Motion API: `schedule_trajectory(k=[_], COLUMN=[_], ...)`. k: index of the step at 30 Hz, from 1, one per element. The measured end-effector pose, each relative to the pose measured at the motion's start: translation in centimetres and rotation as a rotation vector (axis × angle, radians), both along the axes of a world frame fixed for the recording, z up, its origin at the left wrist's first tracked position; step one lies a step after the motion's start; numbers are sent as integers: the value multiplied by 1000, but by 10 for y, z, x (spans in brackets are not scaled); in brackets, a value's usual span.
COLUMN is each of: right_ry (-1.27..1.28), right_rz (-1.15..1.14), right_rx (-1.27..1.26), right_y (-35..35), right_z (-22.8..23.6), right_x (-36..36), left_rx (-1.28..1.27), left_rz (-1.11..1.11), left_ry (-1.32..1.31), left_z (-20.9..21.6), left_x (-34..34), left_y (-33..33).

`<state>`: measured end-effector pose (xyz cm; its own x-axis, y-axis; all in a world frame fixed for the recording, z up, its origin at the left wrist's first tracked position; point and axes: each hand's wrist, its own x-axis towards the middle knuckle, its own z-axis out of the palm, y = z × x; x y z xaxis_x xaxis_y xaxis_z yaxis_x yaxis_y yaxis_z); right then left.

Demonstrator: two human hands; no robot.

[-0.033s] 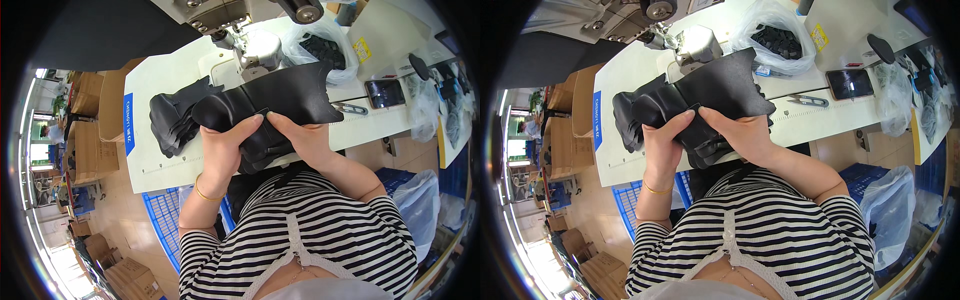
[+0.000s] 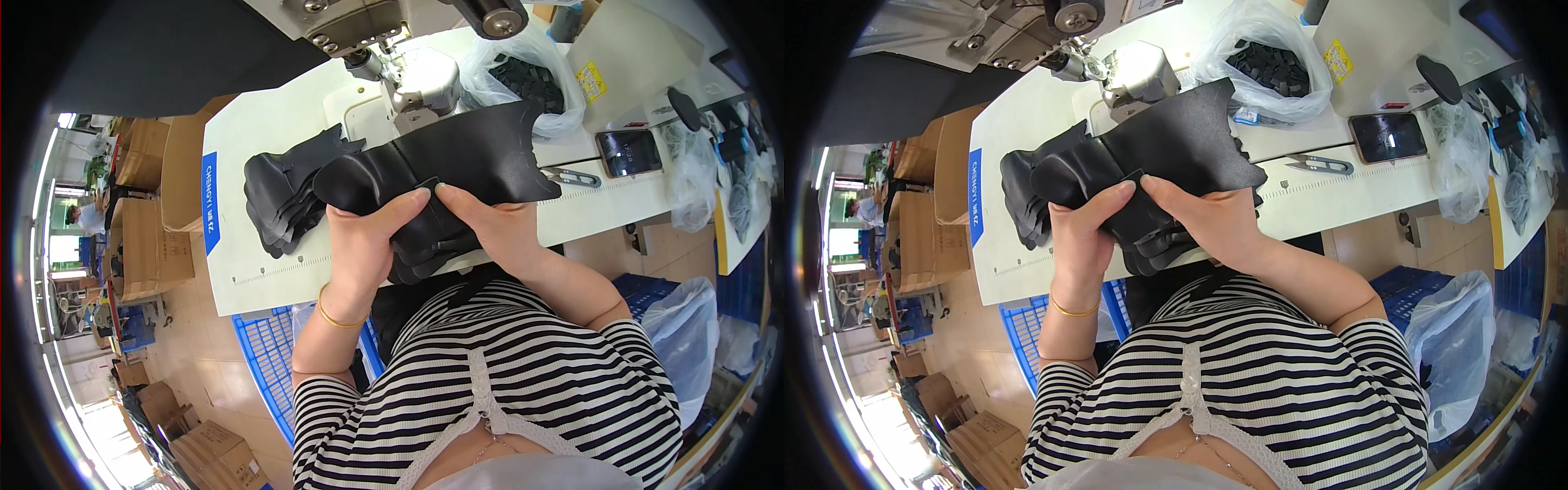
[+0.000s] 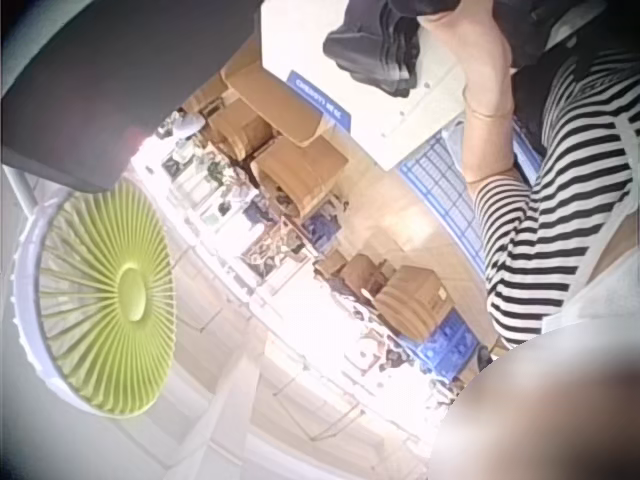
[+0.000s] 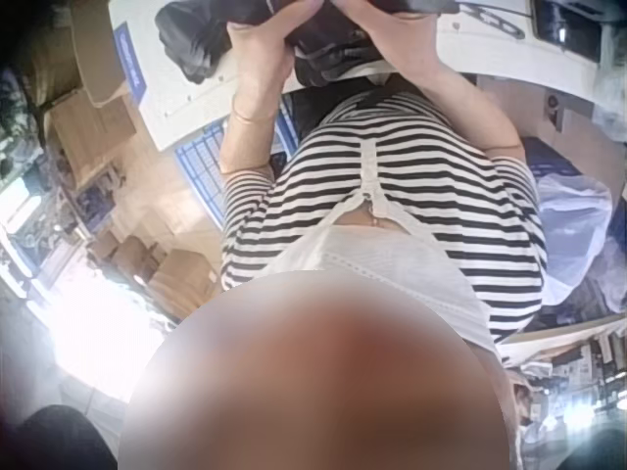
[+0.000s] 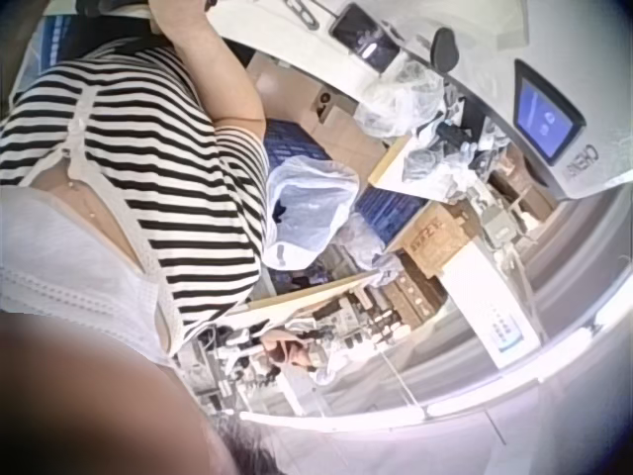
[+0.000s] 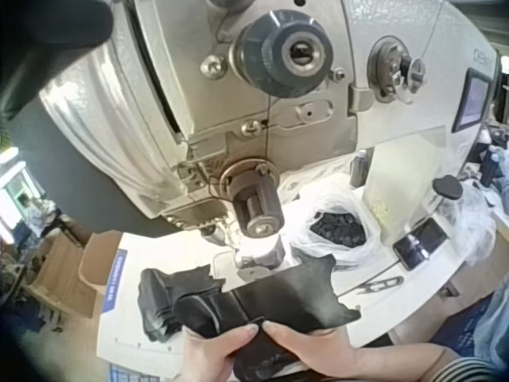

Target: Aligning and sewing pieces of black synthetic leather or components for shoe uppers using an industrial sewing machine.

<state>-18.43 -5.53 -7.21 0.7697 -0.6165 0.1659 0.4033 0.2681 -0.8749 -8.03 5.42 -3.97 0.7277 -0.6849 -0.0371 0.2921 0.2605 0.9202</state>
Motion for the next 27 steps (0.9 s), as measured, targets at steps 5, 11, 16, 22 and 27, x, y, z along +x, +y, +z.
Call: schedule_trajectory(k=[5,11,16,22,27], right_ry=[-16,160,100,-18,41], right_rz=[5,-102,-148,-159,-196], right_rx=[73,83,-39,-48,-60], right_y=[3,-6,-29,-49,-59], right_z=[2,16,23,34,41], right_x=[1,-3,13,38,48], left_rx=[-31,-50,-15,94,96], left_rz=[-8,-10,-61,-47,-21], left_ry=[11,31,78,148,83], left_z=[-3,5,19,33,34], left_x=[1,11,32,61,75], left_y=[-1,-3,-16,-38,-52])
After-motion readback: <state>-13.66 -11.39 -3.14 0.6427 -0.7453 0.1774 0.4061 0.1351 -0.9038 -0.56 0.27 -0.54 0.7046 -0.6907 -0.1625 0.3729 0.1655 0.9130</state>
